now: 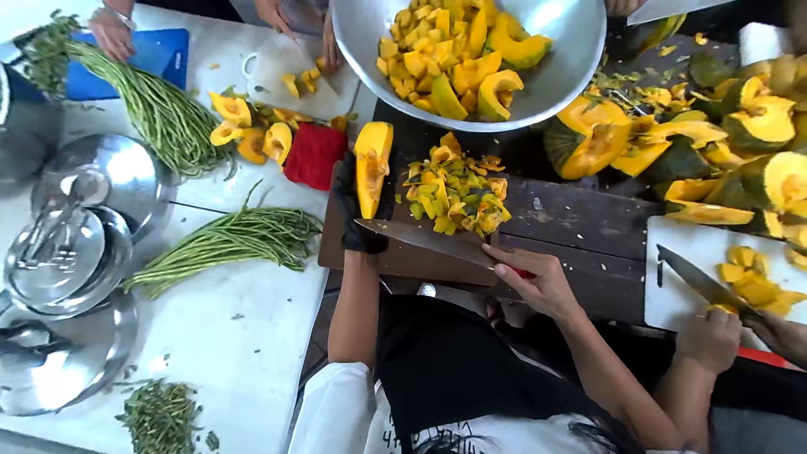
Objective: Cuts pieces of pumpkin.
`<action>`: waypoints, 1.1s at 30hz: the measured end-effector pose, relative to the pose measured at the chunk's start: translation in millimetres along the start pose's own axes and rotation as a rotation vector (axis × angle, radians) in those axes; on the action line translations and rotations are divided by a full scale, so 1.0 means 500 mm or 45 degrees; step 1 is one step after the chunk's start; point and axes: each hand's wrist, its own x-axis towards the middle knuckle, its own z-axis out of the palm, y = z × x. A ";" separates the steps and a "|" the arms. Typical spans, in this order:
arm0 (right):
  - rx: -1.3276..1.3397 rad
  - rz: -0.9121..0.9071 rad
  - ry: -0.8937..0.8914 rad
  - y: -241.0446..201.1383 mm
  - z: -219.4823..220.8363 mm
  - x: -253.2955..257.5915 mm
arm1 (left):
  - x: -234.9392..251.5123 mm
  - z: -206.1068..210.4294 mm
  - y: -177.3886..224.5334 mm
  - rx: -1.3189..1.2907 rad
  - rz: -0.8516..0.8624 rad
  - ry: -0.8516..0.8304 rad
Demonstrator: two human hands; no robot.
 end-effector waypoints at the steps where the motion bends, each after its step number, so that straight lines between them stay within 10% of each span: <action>1: -0.007 0.000 0.018 0.000 -0.002 0.000 | 0.005 0.000 -0.001 0.080 0.031 0.011; 33: -0.185 0.129 0.243 0.035 0.050 -0.001 | -0.048 0.113 -0.028 -0.462 -0.188 0.355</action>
